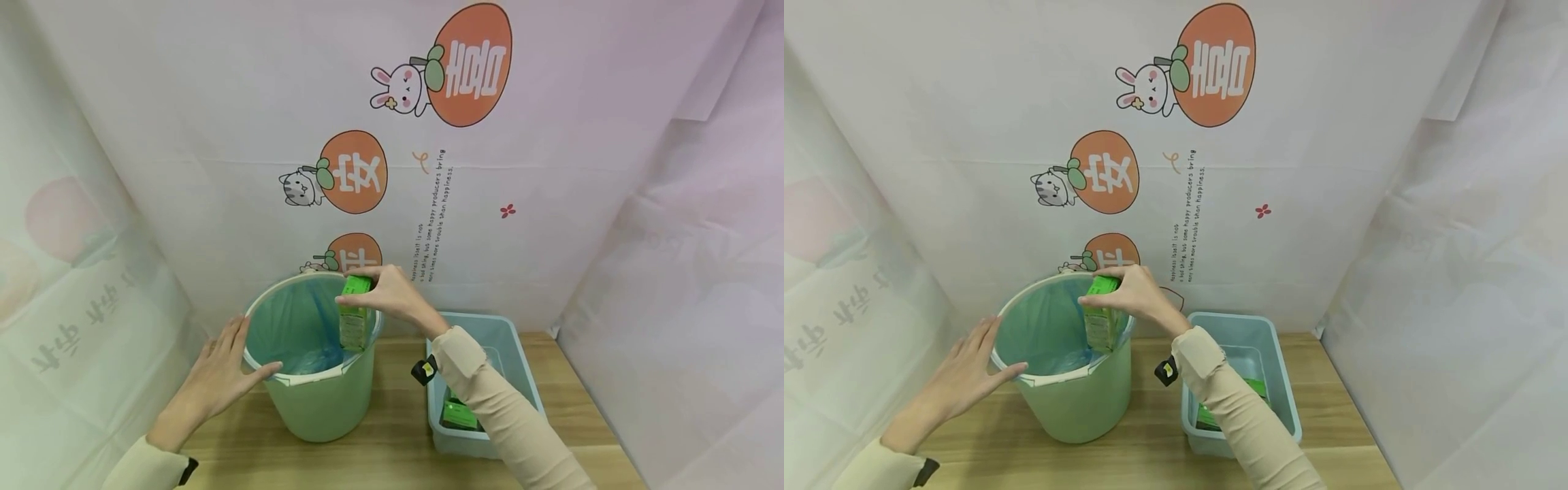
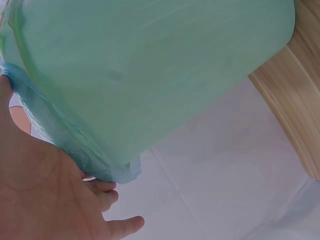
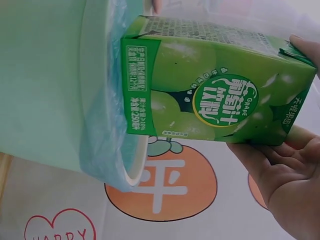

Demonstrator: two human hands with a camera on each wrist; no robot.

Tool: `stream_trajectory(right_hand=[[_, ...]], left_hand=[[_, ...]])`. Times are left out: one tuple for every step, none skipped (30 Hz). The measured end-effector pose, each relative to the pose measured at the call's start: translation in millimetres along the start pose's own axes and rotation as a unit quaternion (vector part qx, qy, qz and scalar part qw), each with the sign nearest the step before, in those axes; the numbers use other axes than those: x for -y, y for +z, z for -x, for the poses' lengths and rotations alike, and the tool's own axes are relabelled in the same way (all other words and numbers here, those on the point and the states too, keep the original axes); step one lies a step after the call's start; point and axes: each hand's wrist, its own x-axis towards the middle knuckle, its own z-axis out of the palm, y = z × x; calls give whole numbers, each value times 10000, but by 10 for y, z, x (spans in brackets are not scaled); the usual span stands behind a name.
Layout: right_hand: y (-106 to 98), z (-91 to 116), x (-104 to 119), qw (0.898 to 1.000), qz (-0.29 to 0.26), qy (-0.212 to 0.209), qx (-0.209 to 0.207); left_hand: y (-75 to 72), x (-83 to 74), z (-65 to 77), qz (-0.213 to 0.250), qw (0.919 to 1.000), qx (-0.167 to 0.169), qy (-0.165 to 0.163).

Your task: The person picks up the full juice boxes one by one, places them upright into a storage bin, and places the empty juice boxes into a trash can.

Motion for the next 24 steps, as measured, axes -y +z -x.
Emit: stream_trajectory(right_hand=[[7,-15,-8,10000,-5,-10,41],[13,-28,-17,10000,-6,-24,75],[18,-37,-21,9999,-21,-35,107],[23,-44,-25,9999,-32,-43,134],[26,-49,-26,9999,-38,-46,153],[29,-52,-25,9998,-55,-60,170],[30,-54,-26,9998,-62,-67,175],[32,-55,-24,9998,-64,-60,167],[33,-57,-23,9998,-63,-48,160],[35,-58,-23,9999,-55,-32,153],[37,-60,-20,9999,-43,-17,151],[40,-63,-22,9999,-30,-7,158],[46,-65,-24,9998,-19,18,180],[51,-67,-25,9998,-30,33,217],[58,-69,-29,9997,-18,35,257],[64,-69,-32,9996,-17,47,286],[71,-68,-38,9995,-46,50,316],[76,-66,-46,9994,-69,60,338],[81,-61,-52,9993,-82,71,350],[83,-57,-59,9993,-105,81,342],[84,-52,-65,9994,-112,77,329],[81,-45,-67,9993,-161,84,320],[78,-41,-71,9992,-196,81,324],[73,-38,-73,9993,-186,79,325]], left_hand=[[7,6,1,46,10000,-44,11],[7,4,6,69,9999,-76,29],[13,6,10,100,9999,-127,57],[23,15,10,116,9998,-147,73],[25,16,12,145,9997,-184,97],[38,25,10,181,9995,-224,108],[52,38,6,200,9994,-255,114],[47,35,7,179,9994,-260,128],[55,44,3,187,9993,-291,141],[52,42,2,185,9993,-285,135],[44,35,3,181,9993,-297,137],[57,46,1,205,9992,-310,137],[48,40,2,172,9994,-285,128],[37,32,4,138,9995,-255,123],[32,26,6,118,9996,-227,108],[26,18,9,98,9998,-177,80],[32,24,9,94,9998,-148,66],[43,37,5,93,9998,-138,66],[37,37,4,62,9999,-96,51],[45,47,2,73,9999,-89,51],[51,55,1,85,9999,-81,44],[54,60,0,105,9999,-76,44],[51,59,0,126,9999,-76,41],[39,49,1,129,9999,-63,30]])
